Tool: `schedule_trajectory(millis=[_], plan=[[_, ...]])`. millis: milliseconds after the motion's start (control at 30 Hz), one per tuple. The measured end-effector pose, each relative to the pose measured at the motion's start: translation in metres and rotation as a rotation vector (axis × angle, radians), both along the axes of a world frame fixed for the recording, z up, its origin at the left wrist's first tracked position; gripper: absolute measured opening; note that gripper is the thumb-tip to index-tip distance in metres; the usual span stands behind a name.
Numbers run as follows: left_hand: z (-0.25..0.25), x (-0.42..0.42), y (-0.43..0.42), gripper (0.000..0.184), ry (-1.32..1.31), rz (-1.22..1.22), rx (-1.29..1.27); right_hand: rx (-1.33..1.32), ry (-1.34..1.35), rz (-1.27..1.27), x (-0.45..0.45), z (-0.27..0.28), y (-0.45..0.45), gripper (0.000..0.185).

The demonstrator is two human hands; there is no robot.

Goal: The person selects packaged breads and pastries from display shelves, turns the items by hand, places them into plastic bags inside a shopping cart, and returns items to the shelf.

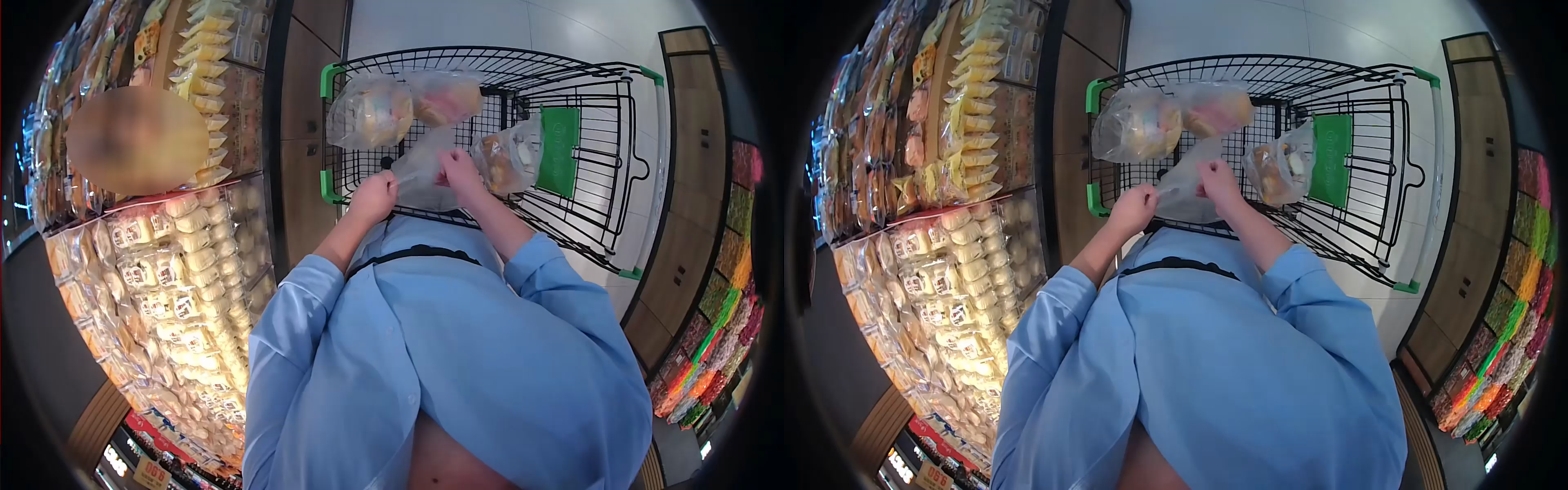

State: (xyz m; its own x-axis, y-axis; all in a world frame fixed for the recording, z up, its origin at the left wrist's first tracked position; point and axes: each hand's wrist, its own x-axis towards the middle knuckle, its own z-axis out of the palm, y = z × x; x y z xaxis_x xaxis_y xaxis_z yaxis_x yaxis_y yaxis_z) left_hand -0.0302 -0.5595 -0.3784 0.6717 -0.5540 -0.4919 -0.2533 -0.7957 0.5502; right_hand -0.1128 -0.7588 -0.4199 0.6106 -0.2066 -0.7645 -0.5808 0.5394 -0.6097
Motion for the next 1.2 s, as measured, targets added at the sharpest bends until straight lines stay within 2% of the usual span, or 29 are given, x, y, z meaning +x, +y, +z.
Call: schedule_trajectory(millis=[33, 67, 133, 167, 233, 300, 367, 400, 467, 500, 567, 600, 667, 700, 767, 800, 867, 900, 1000, 1100, 1200], plan=[[0.003, 0.003, -0.001, 0.018, 0.031, 0.025, -0.012, -0.166, -0.017, -0.041, -0.002, 0.01, 0.002, 0.023], [0.007, 0.005, -0.004, 0.018, 0.026, 0.027, -0.017, -0.171, -0.023, -0.04, -0.008, 0.014, 0.002, 0.023], [0.018, 0.004, -0.011, 0.02, 0.057, 0.058, -0.118, 0.062, -0.219, 0.267, -0.02, 0.017, 0.001, 0.02], [0.024, 0.004, -0.014, 0.02, 0.054, 0.057, -0.118, 0.062, -0.222, 0.266, -0.021, 0.015, 0.007, 0.02], [0.036, 0.001, -0.019, 0.021, 0.081, -0.03, -0.167, -0.523, -0.374, 0.575, -0.021, 0.011, 0.02, 0.022], [0.046, -0.004, -0.02, 0.023, 0.035, -0.033, -0.25, -0.482, -0.286, 0.604, -0.014, -0.001, 0.027, 0.027], [0.065, -0.002, -0.021, 0.024, 0.084, -0.046, -0.234, -0.655, -0.472, 0.649, -0.003, -0.034, 0.04, 0.025], [0.07, -0.002, -0.019, 0.024, 0.081, -0.037, -0.227, -0.647, -0.479, 0.655, 0.004, -0.049, 0.044, 0.025], [0.077, 0.0, -0.015, 0.026, 0.087, 0.006, -0.228, -0.93, -0.459, 0.843, 0.016, -0.069, 0.048, 0.026], [0.078, 0.002, -0.011, 0.026, 0.085, 0.011, -0.227, -0.929, -0.464, 0.846, 0.023, -0.058, 0.048, 0.026], [0.079, 0.006, -0.001, 0.029, 0.074, 0.052, -0.189, -0.067, 0.083, 0.475, 0.043, -0.02, 0.046, 0.026], [0.079, 0.007, 0.002, 0.029, 0.07, 0.059, -0.19, -0.069, 0.08, 0.483, 0.045, -0.023, 0.046, 0.026], [0.076, 0.009, 0.009, 0.03, 0.086, 0.089, -0.104, 0.385, 0.209, 0.091, 0.048, -0.03, 0.045, 0.026], [0.078, 0.008, 0.01, 0.03, 0.085, 0.098, -0.105, 0.384, 0.21, 0.099, 0.05, -0.024, 0.048, 0.026], [0.081, 0.004, 0.01, 0.031, 0.142, 0.117, -0.168, 0.344, 0.088, -0.053, 0.053, -0.014, 0.053, 0.026], [0.083, 0.003, 0.008, 0.031, 0.142, 0.123, -0.17, 0.342, 0.09, -0.048, 0.051, -0.039, 0.057, 0.026], [0.09, 0.002, 0.004, 0.03, 0.319, 0.054, -0.342, 0.04, -0.381, 0.181, 0.041, -0.114, 0.063, 0.037], [0.096, 0.001, 0.001, 0.03, 0.319, 0.056, -0.341, -0.066, -0.504, 0.241, 0.043, -0.11, 0.062, 0.037], [0.122, -0.004, -0.005, 0.027, 0.453, -0.017, -0.46, -0.053, -0.341, 0.293, 0.037, -0.087, 0.055, 0.037], [0.14, -0.007, -0.005, 0.029, 0.422, -0.07, -0.483, -0.026, -0.212, 0.349, 0.027, -0.051, 0.048, 0.038], [0.137, -0.013, -0.003, 0.03, 0.426, -0.113, -0.48, -0.042, -0.194, 0.439, 0.015, -0.028, 0.044, 0.039]])
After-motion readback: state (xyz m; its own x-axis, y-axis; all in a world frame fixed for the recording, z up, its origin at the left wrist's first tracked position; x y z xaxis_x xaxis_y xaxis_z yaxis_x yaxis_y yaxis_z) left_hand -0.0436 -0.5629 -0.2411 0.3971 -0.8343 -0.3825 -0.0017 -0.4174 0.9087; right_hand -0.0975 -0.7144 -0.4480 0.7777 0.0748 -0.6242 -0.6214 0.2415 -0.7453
